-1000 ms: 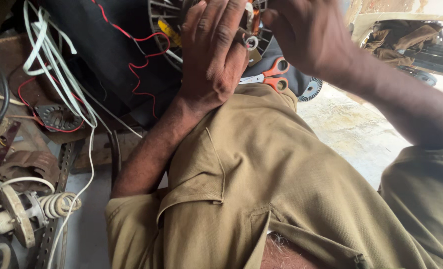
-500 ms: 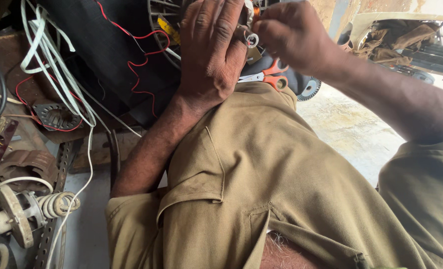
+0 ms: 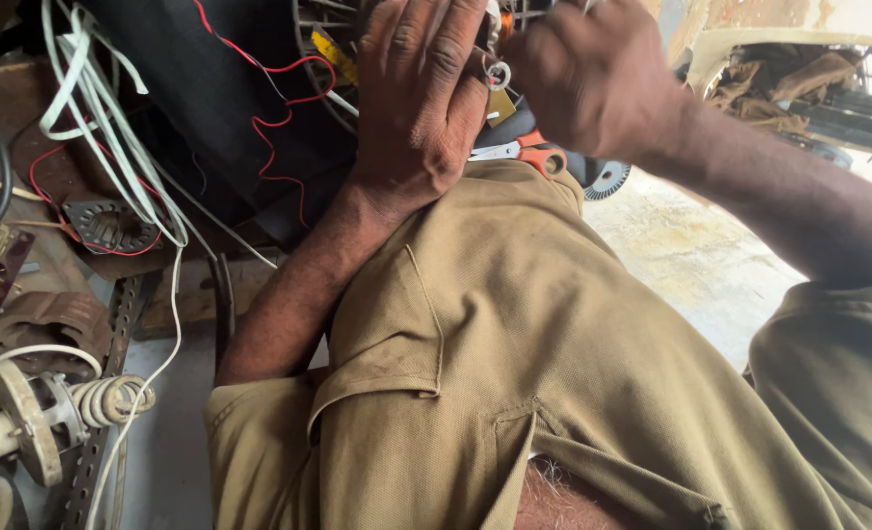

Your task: The person sits on the floor and repairs an electric motor stator by stripping and connecting wires. They use scissors to cut wire insulation and a screwdriver to adjust connections on the copper windings.

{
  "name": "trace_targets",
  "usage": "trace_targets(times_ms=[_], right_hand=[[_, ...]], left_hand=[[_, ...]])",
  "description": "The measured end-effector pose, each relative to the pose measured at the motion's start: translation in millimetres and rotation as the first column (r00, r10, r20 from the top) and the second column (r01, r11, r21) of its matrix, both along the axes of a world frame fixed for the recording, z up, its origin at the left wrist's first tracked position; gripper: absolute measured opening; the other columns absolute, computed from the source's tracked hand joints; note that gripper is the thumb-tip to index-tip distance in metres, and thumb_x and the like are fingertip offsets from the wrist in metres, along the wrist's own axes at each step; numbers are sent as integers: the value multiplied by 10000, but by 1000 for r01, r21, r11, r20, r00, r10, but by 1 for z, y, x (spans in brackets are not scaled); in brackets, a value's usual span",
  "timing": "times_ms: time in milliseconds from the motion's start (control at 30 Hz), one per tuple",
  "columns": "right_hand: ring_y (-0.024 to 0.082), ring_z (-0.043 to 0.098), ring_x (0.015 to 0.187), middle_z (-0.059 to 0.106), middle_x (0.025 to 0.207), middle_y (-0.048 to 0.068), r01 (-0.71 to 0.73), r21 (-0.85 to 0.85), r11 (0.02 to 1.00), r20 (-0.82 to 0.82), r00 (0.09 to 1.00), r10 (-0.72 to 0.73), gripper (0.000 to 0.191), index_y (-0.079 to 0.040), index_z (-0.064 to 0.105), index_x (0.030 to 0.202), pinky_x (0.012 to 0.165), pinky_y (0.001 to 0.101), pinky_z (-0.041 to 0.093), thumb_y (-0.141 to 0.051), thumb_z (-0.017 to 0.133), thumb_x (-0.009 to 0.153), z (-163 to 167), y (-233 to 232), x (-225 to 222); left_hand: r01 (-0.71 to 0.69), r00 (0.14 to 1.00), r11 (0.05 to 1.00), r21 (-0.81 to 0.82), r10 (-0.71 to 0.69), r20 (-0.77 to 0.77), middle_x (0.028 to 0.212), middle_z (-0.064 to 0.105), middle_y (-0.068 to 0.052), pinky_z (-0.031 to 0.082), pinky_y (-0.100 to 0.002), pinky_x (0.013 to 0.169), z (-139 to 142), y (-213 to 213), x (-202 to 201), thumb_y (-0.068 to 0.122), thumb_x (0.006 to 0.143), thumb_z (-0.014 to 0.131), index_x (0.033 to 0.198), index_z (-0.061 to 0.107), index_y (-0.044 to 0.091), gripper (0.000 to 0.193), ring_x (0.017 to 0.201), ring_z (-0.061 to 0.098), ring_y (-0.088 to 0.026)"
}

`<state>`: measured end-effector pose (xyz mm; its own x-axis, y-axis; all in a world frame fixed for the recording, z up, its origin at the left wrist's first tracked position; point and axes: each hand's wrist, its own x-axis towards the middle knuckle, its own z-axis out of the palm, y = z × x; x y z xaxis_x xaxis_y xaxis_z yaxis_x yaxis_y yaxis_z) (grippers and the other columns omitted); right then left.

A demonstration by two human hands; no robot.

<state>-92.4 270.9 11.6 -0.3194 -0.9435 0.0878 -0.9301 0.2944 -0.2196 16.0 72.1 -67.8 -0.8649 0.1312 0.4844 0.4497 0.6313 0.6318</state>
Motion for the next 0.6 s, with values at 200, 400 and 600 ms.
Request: trace_targets(times_ms=[200, 400, 600], right_hand=[[199, 611, 759, 628, 888, 94, 372, 102, 922, 594, 721, -357, 72, 7, 634, 1036, 634, 346, 479, -8, 590, 1092, -2, 3, 4], [228, 625, 906, 620, 1002, 112, -110, 40, 993, -228, 967, 117, 72, 0, 684, 1088, 713, 339, 492, -66, 668, 1067, 4, 7, -8], [229, 587, 797, 602, 839, 70, -37, 131, 991, -32, 999, 42, 137, -41, 763, 989, 609, 395, 470, -97, 818, 877, -85, 12, 21]], left_hand=[[5, 1000, 1000, 4, -5, -11, 1555, 438, -196, 365, -605, 1215, 6, -1, -5, 57, 1062, 664, 1127, 717, -70, 153, 1453, 444, -382], [-5, 1000, 1000, 9, 5, -14, 1551, 442, -190, 367, -598, 1216, 2, 0, -3, 34, 1056, 661, 1099, 702, -67, 117, 1444, 454, -378], [4, 1000, 1000, 15, -4, -10, 1562, 434, -191, 367, -593, 1223, -49, 10, 33, 30, 1068, 667, 1088, 696, -73, 108, 1448, 453, -377]])
